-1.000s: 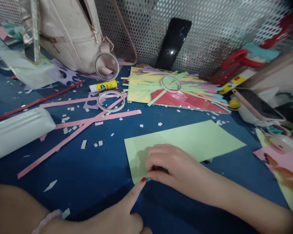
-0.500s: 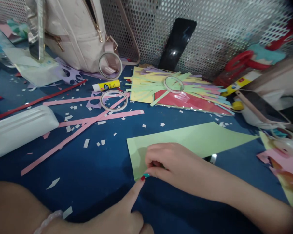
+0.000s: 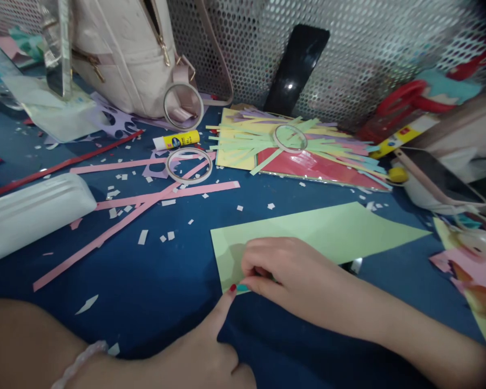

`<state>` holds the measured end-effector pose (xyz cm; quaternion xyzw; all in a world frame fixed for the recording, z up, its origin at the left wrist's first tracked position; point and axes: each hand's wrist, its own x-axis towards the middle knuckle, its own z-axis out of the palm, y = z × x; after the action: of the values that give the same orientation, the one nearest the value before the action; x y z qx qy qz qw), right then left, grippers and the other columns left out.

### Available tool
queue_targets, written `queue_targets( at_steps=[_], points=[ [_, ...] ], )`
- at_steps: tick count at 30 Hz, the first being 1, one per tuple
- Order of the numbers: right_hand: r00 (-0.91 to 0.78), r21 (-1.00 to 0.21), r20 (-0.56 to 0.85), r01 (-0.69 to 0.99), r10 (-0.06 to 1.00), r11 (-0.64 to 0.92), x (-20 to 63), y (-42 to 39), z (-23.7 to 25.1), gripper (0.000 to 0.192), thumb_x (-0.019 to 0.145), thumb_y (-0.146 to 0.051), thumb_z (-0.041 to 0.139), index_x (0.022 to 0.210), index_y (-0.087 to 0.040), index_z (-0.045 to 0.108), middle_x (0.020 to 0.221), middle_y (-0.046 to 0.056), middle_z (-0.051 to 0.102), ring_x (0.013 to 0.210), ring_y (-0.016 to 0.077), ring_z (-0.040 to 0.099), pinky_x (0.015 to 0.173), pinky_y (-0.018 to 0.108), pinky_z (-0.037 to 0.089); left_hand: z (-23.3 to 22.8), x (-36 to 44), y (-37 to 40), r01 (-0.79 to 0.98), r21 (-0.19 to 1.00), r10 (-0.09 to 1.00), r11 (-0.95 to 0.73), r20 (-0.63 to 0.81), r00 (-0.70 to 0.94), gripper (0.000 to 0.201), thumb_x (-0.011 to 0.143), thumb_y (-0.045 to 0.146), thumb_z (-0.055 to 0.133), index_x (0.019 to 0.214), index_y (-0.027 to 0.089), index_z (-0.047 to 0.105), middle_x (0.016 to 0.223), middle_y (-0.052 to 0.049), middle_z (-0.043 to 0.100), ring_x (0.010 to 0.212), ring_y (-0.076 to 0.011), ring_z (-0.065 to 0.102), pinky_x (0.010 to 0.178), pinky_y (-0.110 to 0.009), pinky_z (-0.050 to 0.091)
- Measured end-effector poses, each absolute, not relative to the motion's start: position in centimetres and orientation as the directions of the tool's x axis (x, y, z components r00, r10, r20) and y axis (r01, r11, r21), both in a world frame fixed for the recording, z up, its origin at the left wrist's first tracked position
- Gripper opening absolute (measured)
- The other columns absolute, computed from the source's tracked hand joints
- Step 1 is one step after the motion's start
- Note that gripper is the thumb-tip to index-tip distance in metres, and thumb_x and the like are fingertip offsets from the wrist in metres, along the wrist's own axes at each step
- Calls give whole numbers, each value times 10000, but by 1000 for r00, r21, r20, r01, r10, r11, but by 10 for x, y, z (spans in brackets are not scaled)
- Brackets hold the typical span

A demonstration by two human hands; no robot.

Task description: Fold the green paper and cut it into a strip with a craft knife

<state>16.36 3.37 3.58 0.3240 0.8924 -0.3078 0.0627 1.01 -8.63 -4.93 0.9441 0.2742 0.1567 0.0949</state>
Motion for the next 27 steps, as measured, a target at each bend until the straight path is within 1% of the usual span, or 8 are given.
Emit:
queue_targets(
  at_steps=[4,8,10,14,16,19,22,27],
  points=[
    [-782,-513,-311,617,540,597,164,33,35,215,835,-112,563,653,-176,467,682,-35,528,621,101,443,550,249,267,-20,-2,-79,469,265,531,-842,254,809,254,800,87,446,578,198,500,510,74,491,432,-98,342,1054,-462,383],
    [-791,-512,-291,604,539,610,164,33,34,202,847,-127,558,671,-179,473,693,-31,536,623,103,444,554,248,272,-7,-5,-74,411,299,485,-861,240,841,311,847,113,368,585,202,509,529,55,509,447,-112,369,1038,-473,398],
    [-792,-506,-287,603,539,617,164,32,34,203,852,-133,554,673,-179,473,696,-29,537,622,104,444,554,249,276,-9,-3,-76,415,283,482,-865,235,844,312,864,138,377,592,203,514,529,61,509,440,-110,369,1045,-476,390],
    [-781,-484,-307,620,544,617,163,31,35,206,848,-123,550,665,-176,471,691,-27,532,623,105,448,547,250,280,-17,5,-90,592,167,615,-788,206,761,206,818,114,528,631,199,542,503,94,488,424,-93,377,1062,-418,378],
    [-774,-477,-322,630,545,613,162,31,36,204,837,-114,557,661,-175,473,686,-30,528,621,104,450,543,249,278,-18,8,-94,634,155,653,-757,180,735,198,816,149,588,631,204,544,498,103,480,426,-91,393,1048,-389,391],
    [-771,-477,-325,633,547,609,162,31,37,202,831,-115,564,662,-177,473,689,-34,528,620,102,452,540,247,273,-15,8,-92,598,153,616,-787,138,775,229,831,185,607,613,203,537,505,106,483,424,-85,393,1033,-366,403],
    [-771,-479,-327,634,547,608,163,32,37,208,839,-125,558,663,-178,463,688,-35,525,622,102,450,542,245,266,-11,5,-86,567,123,579,-815,124,806,280,866,163,558,589,194,529,508,99,490,421,-82,371,1046,-368,390],
    [-769,-478,-329,637,549,605,163,31,37,210,840,-130,566,664,-178,460,690,-37,523,626,103,447,544,246,255,-8,1,-82,519,88,526,-850,191,829,321,881,175,521,562,205,541,488,92,489,425,-95,328,1049,-430,372]
  ],
)
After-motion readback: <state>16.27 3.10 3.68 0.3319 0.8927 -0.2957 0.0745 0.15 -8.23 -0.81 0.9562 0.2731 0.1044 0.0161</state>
